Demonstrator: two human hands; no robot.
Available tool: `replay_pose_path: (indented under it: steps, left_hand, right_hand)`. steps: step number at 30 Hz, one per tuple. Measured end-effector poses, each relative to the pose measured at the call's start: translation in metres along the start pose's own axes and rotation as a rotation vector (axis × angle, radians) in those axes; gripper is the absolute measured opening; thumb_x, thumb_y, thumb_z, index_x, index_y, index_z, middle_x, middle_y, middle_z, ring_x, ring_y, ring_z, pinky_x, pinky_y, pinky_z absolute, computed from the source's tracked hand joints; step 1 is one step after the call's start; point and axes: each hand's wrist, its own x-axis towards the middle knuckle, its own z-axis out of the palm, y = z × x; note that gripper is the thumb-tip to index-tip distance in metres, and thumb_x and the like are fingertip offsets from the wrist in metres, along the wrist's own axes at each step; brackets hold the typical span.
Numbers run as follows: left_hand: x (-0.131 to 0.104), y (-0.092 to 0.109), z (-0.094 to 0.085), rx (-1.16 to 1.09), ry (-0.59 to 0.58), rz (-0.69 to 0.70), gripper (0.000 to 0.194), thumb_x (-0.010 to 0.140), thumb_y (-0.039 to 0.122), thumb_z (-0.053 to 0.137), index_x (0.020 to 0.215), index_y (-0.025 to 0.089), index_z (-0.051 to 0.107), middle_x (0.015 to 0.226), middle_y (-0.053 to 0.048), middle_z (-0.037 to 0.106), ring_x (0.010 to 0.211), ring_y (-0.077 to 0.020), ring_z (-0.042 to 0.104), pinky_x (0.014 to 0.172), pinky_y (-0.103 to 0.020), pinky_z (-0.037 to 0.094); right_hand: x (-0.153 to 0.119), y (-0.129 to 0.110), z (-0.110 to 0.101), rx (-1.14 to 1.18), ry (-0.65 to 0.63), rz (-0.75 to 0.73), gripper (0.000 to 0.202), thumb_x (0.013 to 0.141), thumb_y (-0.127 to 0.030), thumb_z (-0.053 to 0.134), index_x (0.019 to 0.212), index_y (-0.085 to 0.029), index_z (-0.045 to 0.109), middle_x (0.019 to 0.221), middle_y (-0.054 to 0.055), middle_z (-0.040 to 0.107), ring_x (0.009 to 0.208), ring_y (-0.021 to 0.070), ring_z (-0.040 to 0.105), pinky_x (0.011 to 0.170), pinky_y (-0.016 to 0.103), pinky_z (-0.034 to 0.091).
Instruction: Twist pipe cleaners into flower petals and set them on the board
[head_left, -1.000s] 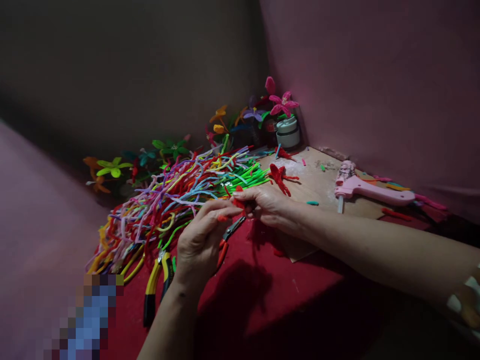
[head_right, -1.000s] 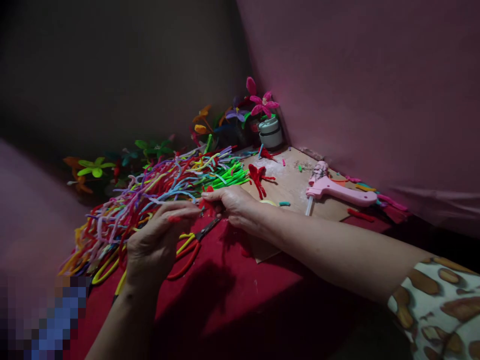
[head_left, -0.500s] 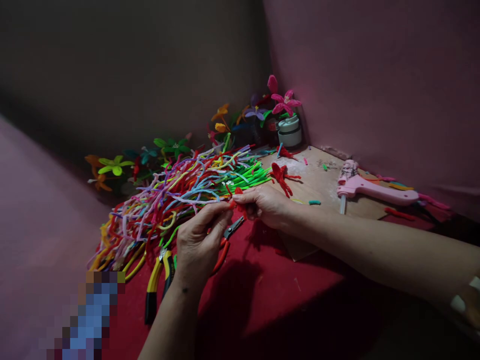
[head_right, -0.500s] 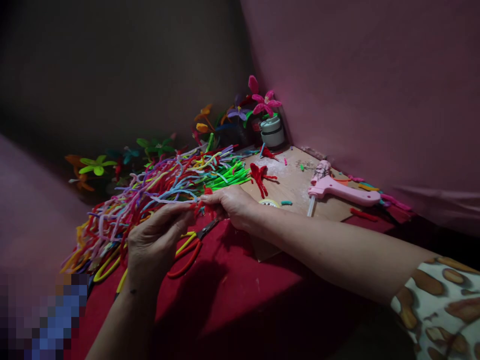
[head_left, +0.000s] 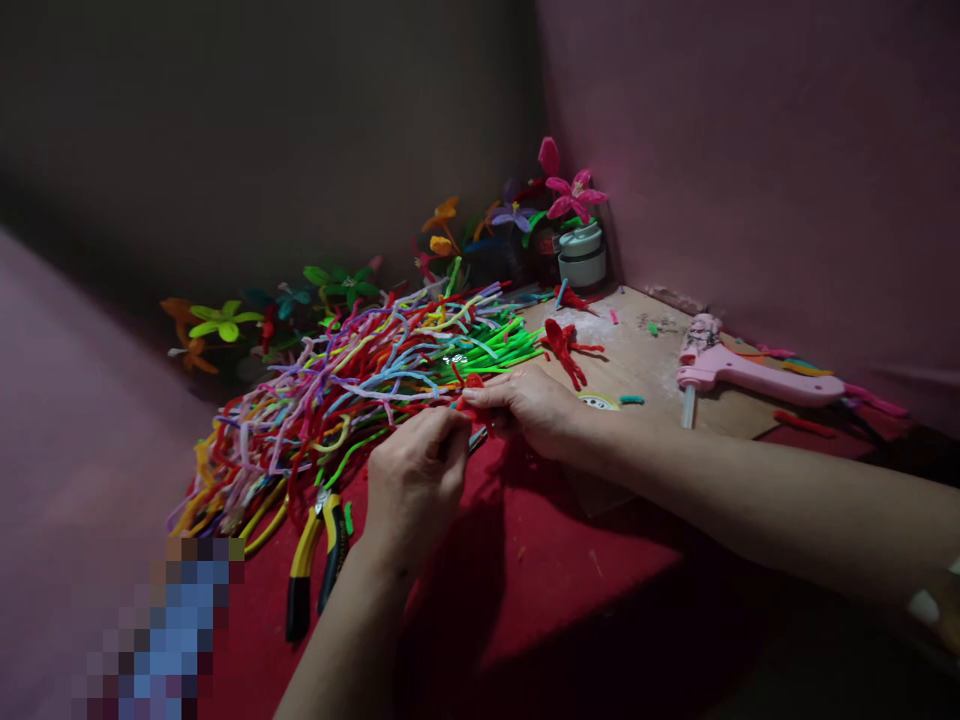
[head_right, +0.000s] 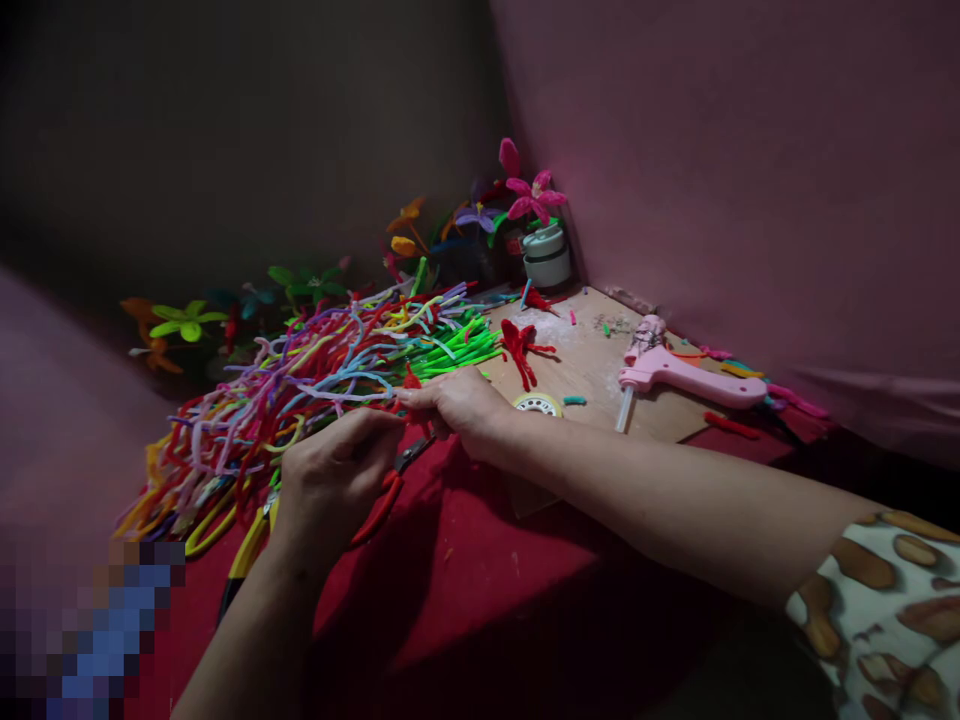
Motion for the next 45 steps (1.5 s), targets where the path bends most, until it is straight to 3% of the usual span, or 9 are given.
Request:
replay_pose_path:
  steps: [9, 19, 22, 27, 30, 33, 37, 40, 45]
  left_hand:
    - [-0.003, 0.001, 0.006, 0.229, -0.056, 0.087, 0.019, 0.079, 0.016, 0.045, 0.061, 0.017, 0.052, 0.060, -0.001, 0.056, 0.056, -0.0110, 0.050, 0.054, -0.022, 0.034]
    - [-0.008, 0.000, 0.020, 0.332, -0.107, 0.078, 0.013, 0.082, 0.016, 0.043, 0.079, 0.016, 0.056, 0.069, -0.004, 0.060, 0.065, -0.0162, 0.055, 0.058, -0.026, 0.036]
    - [-0.006, -0.001, 0.017, 0.206, -0.027, -0.010, 0.008, 0.082, 0.020, 0.047, 0.080, 0.017, 0.054, 0.069, -0.002, 0.059, 0.063, -0.0144, 0.055, 0.059, -0.024, 0.038]
    - [0.003, -0.002, 0.004, -0.081, -0.094, -0.109, 0.022, 0.071, 0.029, 0.062, 0.090, 0.020, 0.056, 0.084, -0.002, 0.059, 0.072, -0.0149, 0.054, 0.066, -0.026, 0.042]
    - [0.008, -0.008, -0.002, -0.342, -0.063, -0.371, 0.030, 0.064, 0.032, 0.068, 0.090, 0.020, 0.058, 0.086, -0.002, 0.057, 0.067, -0.0134, 0.053, 0.061, -0.026, 0.043]
    - [0.008, -0.016, -0.003, -0.767, -0.178, -0.704, 0.028, 0.063, 0.033, 0.069, 0.083, 0.017, 0.058, 0.068, 0.001, 0.056, 0.051, -0.0087, 0.048, 0.049, -0.022, 0.040]
    - [0.008, -0.014, 0.000, -1.160, -0.285, -0.879, 0.022, 0.062, 0.028, 0.070, 0.071, 0.014, 0.056, 0.051, 0.004, 0.049, 0.040, -0.0047, 0.040, 0.040, -0.018, 0.032]
    - [0.008, -0.002, 0.002, -1.164, -0.196, -0.859, 0.020, 0.062, 0.025, 0.070, 0.068, 0.014, 0.054, 0.050, 0.004, 0.049, 0.040, -0.0042, 0.040, 0.039, -0.017, 0.030]
    - [0.003, 0.012, 0.008, -0.711, -0.059, -0.581, 0.019, 0.068, 0.029, 0.064, 0.063, 0.015, 0.053, 0.052, 0.005, 0.048, 0.043, -0.0052, 0.039, 0.043, -0.019, 0.033]
  right_hand:
    - [-0.003, 0.001, 0.001, -0.155, 0.020, -0.009, 0.028, 0.063, -0.035, 0.064, 0.049, -0.014, 0.051, 0.043, -0.004, 0.045, 0.036, 0.0053, 0.033, 0.038, 0.023, 0.021]
    - [-0.008, -0.002, 0.003, -0.320, 0.049, -0.013, 0.031, 0.064, -0.034, 0.062, 0.045, -0.013, 0.048, 0.037, -0.006, 0.039, 0.035, 0.0036, 0.028, 0.038, 0.021, 0.019]
    - [-0.005, -0.001, 0.000, -0.344, 0.052, 0.006, 0.032, 0.063, -0.034, 0.064, 0.045, -0.014, 0.047, 0.035, -0.006, 0.038, 0.032, 0.0036, 0.028, 0.036, 0.021, 0.018]
    - [0.002, -0.004, -0.002, -0.160, 0.044, -0.020, 0.029, 0.066, -0.033, 0.065, 0.049, -0.013, 0.052, 0.038, -0.005, 0.044, 0.034, 0.0058, 0.038, 0.035, 0.020, 0.029]
    - [0.004, -0.009, -0.002, -0.051, 0.068, 0.004, 0.023, 0.070, -0.027, 0.064, 0.055, -0.011, 0.056, 0.041, -0.004, 0.045, 0.034, 0.0056, 0.038, 0.034, 0.020, 0.033]
    - [0.004, -0.011, -0.002, -0.016, 0.065, 0.007, 0.020, 0.071, -0.023, 0.062, 0.057, -0.010, 0.058, 0.044, -0.003, 0.048, 0.035, 0.0051, 0.039, 0.034, 0.020, 0.034]
    - [0.001, -0.009, -0.001, -0.053, 0.029, -0.036, 0.022, 0.072, -0.023, 0.061, 0.055, -0.011, 0.057, 0.039, -0.004, 0.046, 0.033, 0.0052, 0.038, 0.034, 0.020, 0.030]
    - [-0.001, -0.007, -0.001, -0.088, -0.020, -0.075, 0.026, 0.073, -0.023, 0.059, 0.050, -0.012, 0.054, 0.038, -0.004, 0.045, 0.033, 0.0046, 0.037, 0.034, 0.019, 0.026]
    - [-0.003, -0.004, 0.000, -0.097, -0.063, -0.060, 0.024, 0.070, -0.023, 0.059, 0.049, -0.013, 0.053, 0.038, -0.005, 0.044, 0.034, 0.0046, 0.035, 0.036, 0.020, 0.024]
